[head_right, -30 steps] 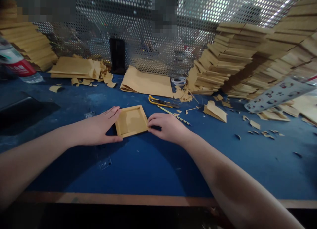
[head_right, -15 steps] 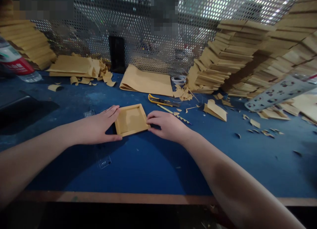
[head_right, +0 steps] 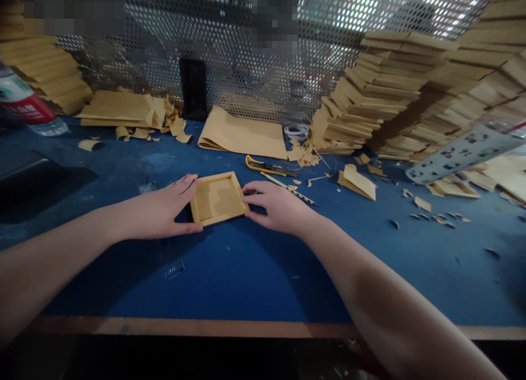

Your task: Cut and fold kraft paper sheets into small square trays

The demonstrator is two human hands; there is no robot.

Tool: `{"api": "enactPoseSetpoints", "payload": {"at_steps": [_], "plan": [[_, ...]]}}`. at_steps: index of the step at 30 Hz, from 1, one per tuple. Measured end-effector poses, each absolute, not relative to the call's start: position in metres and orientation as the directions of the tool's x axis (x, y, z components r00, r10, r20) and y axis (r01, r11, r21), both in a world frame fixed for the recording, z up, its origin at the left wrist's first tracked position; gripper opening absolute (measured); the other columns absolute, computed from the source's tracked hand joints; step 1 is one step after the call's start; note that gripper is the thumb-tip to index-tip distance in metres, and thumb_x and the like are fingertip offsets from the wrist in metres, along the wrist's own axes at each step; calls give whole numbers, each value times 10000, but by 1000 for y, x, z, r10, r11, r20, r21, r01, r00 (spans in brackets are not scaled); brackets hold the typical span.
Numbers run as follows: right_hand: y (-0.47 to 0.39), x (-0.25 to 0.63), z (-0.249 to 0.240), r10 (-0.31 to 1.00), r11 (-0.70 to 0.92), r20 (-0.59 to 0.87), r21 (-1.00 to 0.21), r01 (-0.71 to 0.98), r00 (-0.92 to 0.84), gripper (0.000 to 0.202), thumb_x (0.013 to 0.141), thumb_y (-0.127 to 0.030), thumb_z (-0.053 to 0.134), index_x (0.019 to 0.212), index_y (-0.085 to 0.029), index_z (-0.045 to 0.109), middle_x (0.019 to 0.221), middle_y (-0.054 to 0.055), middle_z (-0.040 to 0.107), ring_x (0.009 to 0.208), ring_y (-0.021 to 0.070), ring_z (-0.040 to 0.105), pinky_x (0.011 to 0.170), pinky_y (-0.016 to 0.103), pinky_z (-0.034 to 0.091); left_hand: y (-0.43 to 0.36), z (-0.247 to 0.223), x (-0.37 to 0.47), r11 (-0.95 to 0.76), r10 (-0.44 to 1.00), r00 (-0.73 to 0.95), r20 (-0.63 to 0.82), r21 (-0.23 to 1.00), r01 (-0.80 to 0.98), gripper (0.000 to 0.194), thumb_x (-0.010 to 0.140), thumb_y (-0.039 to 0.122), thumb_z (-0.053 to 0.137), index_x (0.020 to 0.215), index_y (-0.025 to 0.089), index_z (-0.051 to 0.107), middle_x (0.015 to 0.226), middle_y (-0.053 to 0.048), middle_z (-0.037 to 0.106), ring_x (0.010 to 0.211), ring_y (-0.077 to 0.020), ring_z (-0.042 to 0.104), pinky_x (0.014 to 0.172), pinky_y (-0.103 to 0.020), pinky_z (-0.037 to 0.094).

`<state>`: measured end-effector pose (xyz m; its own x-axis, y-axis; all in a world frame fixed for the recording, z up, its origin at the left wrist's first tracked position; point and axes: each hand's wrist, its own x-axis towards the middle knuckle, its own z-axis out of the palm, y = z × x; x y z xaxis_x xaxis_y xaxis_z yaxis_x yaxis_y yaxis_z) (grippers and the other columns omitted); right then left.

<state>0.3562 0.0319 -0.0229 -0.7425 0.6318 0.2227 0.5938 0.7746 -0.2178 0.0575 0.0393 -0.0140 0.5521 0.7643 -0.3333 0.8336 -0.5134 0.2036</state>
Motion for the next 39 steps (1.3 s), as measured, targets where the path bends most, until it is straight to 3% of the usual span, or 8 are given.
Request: {"api": "enactPoseSetpoints", "payload": {"at_steps": [11,18,31,39], "plan": [[31,354,-21,639,769,204,-196,608,-742,348,904,-319,582,1222,-199,652,1305,108,630,1185,275,599,1011,453,495,40,-17,56,-536,767,557,-317,160,829,1178,770,875,326,1532,70,-74,1613,-136,-110,1508,-320,3,1222,-465,156],[33,354,-23,623,782,203,-148,605,-756,467,888,-322,580,1311,-122,579,1355,153,584,1251,292,542,1065,467,452,39,-15,57,-546,763,563,-318,150,825,1166,784,865,317,1530,54,-62,1609,-155,-100,1508,-320,9,1221,-470,162],[34,354,-25,632,775,217,-216,595,-744,490,862,-304,601,1337,-192,570,1424,135,525,1303,300,502,1077,511,434,40,-13,56,-531,758,568,-321,202,823,1173,786,847,355,1531,42,-60,1607,-157,-107,1504,-350,5,1213,-495,172],[33,352,-21,641,767,202,-188,613,-740,472,871,-313,596,1325,-184,582,1366,126,581,1234,278,567,1041,459,478,39,-16,55,-544,757,585,-292,215,811,1173,786,846,361,1537,32,-27,1613,-170,-71,1503,-355,22,1222,-478,144]]}}
